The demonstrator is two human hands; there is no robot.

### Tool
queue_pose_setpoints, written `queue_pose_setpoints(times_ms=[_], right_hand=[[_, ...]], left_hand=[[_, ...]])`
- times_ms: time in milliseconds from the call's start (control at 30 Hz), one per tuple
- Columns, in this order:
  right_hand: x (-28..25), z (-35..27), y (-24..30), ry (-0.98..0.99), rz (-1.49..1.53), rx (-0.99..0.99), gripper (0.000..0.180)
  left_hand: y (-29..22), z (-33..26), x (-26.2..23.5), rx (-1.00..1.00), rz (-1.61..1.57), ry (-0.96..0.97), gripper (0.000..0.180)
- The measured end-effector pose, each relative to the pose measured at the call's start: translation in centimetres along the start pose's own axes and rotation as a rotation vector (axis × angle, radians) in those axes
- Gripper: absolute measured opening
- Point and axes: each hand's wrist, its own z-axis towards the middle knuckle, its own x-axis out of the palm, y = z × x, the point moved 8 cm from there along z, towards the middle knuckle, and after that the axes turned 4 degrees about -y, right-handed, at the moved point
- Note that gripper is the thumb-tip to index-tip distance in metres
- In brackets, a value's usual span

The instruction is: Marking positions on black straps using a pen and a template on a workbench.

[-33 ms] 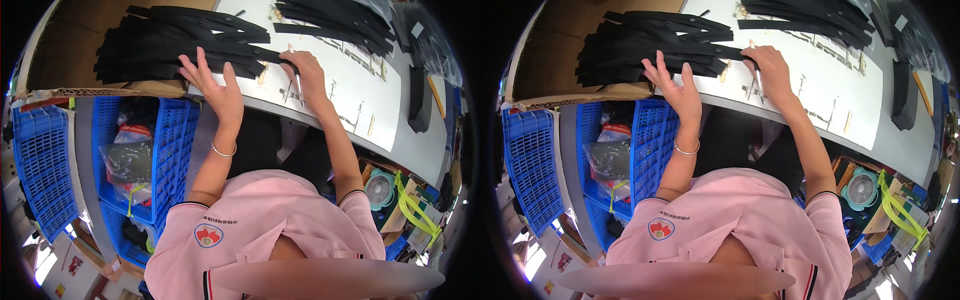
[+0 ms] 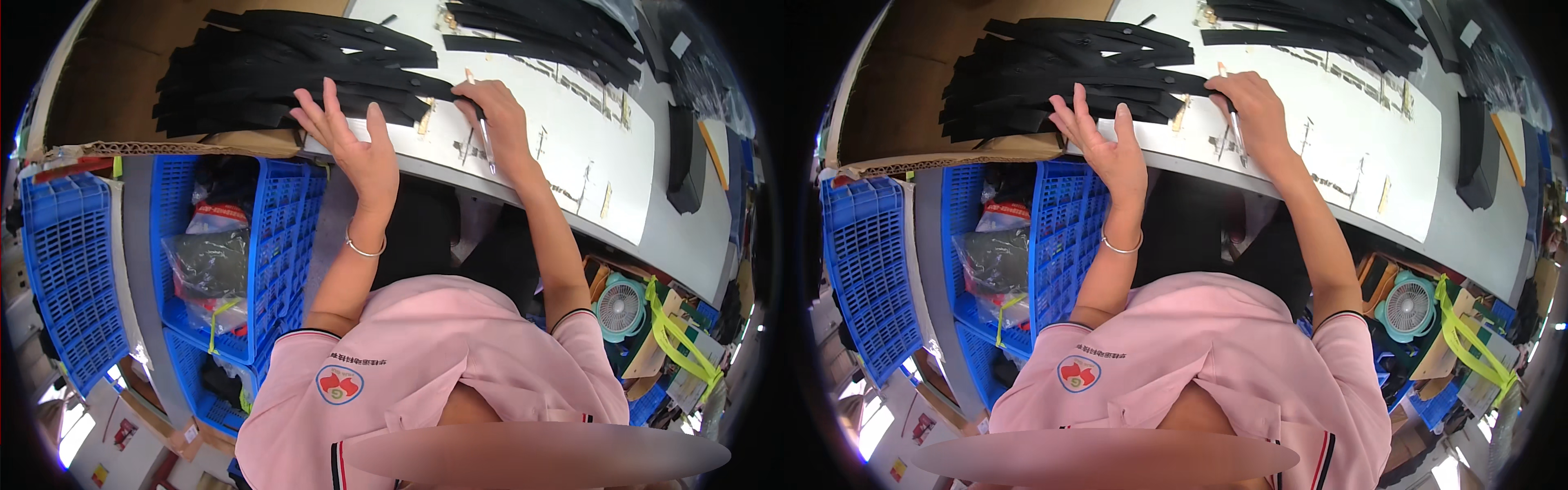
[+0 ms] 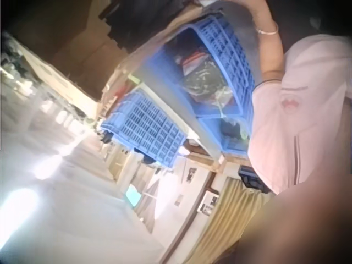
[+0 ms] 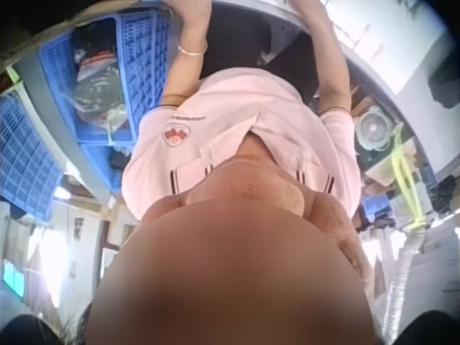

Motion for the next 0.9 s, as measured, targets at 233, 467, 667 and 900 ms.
queue_pose_setpoints(times_ms=[233,467,667,900], right_hand=[[-3.1,-2.4,-0.9,-0.029,-0.102,-0.042,0.026],[-10.5,-9.1,-3.8,-0.007,-0.299,0.066,0.029],[-13.1,-13.4,-3.6,-0.113,-0.475,0.111,0.030],[-13.4,-17.0,-3.8,-0.264,-0.494,0.325,0.033]], left_hand=[[-3.5,-3.8,2.8,0.337,-0.017,0.283,0.038],[-6.0,-7.8,7.1,0.592,0.149,0.594,0.054],[-6.5,-10.3,9.6,0.685,0.222,0.755,0.056],[-7.9,-12.2,9.9,0.619,0.309,0.822,0.060]])
